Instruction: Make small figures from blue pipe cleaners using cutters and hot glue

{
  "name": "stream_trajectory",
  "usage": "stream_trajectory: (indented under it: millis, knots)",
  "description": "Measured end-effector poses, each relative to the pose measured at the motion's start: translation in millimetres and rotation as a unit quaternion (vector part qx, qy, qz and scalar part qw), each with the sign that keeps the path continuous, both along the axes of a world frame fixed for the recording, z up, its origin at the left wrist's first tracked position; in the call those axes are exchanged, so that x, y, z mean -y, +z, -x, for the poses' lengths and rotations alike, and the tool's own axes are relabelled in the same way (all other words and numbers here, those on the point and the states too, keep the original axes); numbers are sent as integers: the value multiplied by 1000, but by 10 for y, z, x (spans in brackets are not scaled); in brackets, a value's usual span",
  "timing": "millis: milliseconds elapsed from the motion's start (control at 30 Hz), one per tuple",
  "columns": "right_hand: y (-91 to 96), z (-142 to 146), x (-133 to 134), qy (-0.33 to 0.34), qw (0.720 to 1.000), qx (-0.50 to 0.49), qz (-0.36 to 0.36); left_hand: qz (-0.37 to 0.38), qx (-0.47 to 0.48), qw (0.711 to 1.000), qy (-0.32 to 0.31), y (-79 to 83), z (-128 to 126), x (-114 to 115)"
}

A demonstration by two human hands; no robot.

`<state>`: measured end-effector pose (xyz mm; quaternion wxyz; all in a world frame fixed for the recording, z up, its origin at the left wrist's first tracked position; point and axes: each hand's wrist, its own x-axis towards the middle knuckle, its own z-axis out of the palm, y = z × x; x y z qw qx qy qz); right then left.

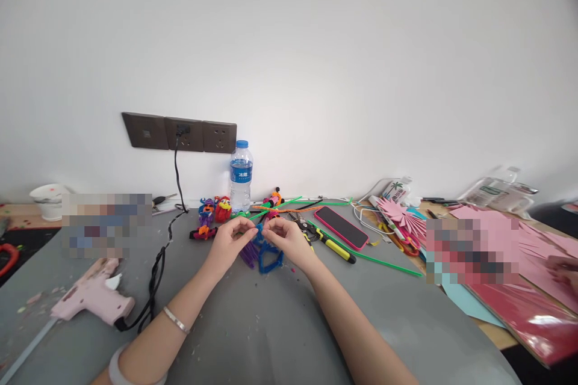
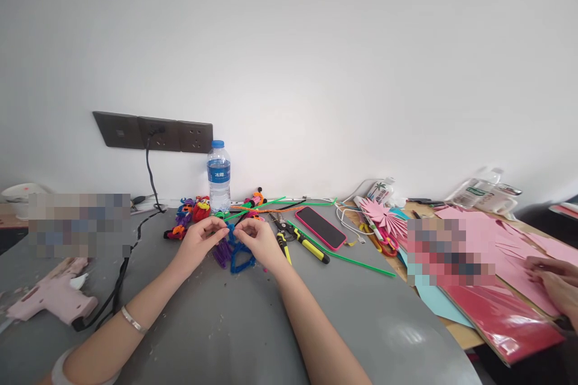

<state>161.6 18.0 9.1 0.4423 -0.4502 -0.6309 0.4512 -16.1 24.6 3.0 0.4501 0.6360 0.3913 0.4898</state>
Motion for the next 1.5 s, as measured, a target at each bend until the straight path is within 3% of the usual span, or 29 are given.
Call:
stream_trajectory:
  millis: [1233, 1500]
  knots:
    - [-4, 9, 14, 15, 1000, 20, 4, -15, -19, 1000, -5, -37, 27, -8]
    - [7, 12, 10, 10, 1000, -15, 5, -23, -18, 999, 15, -4, -2, 25]
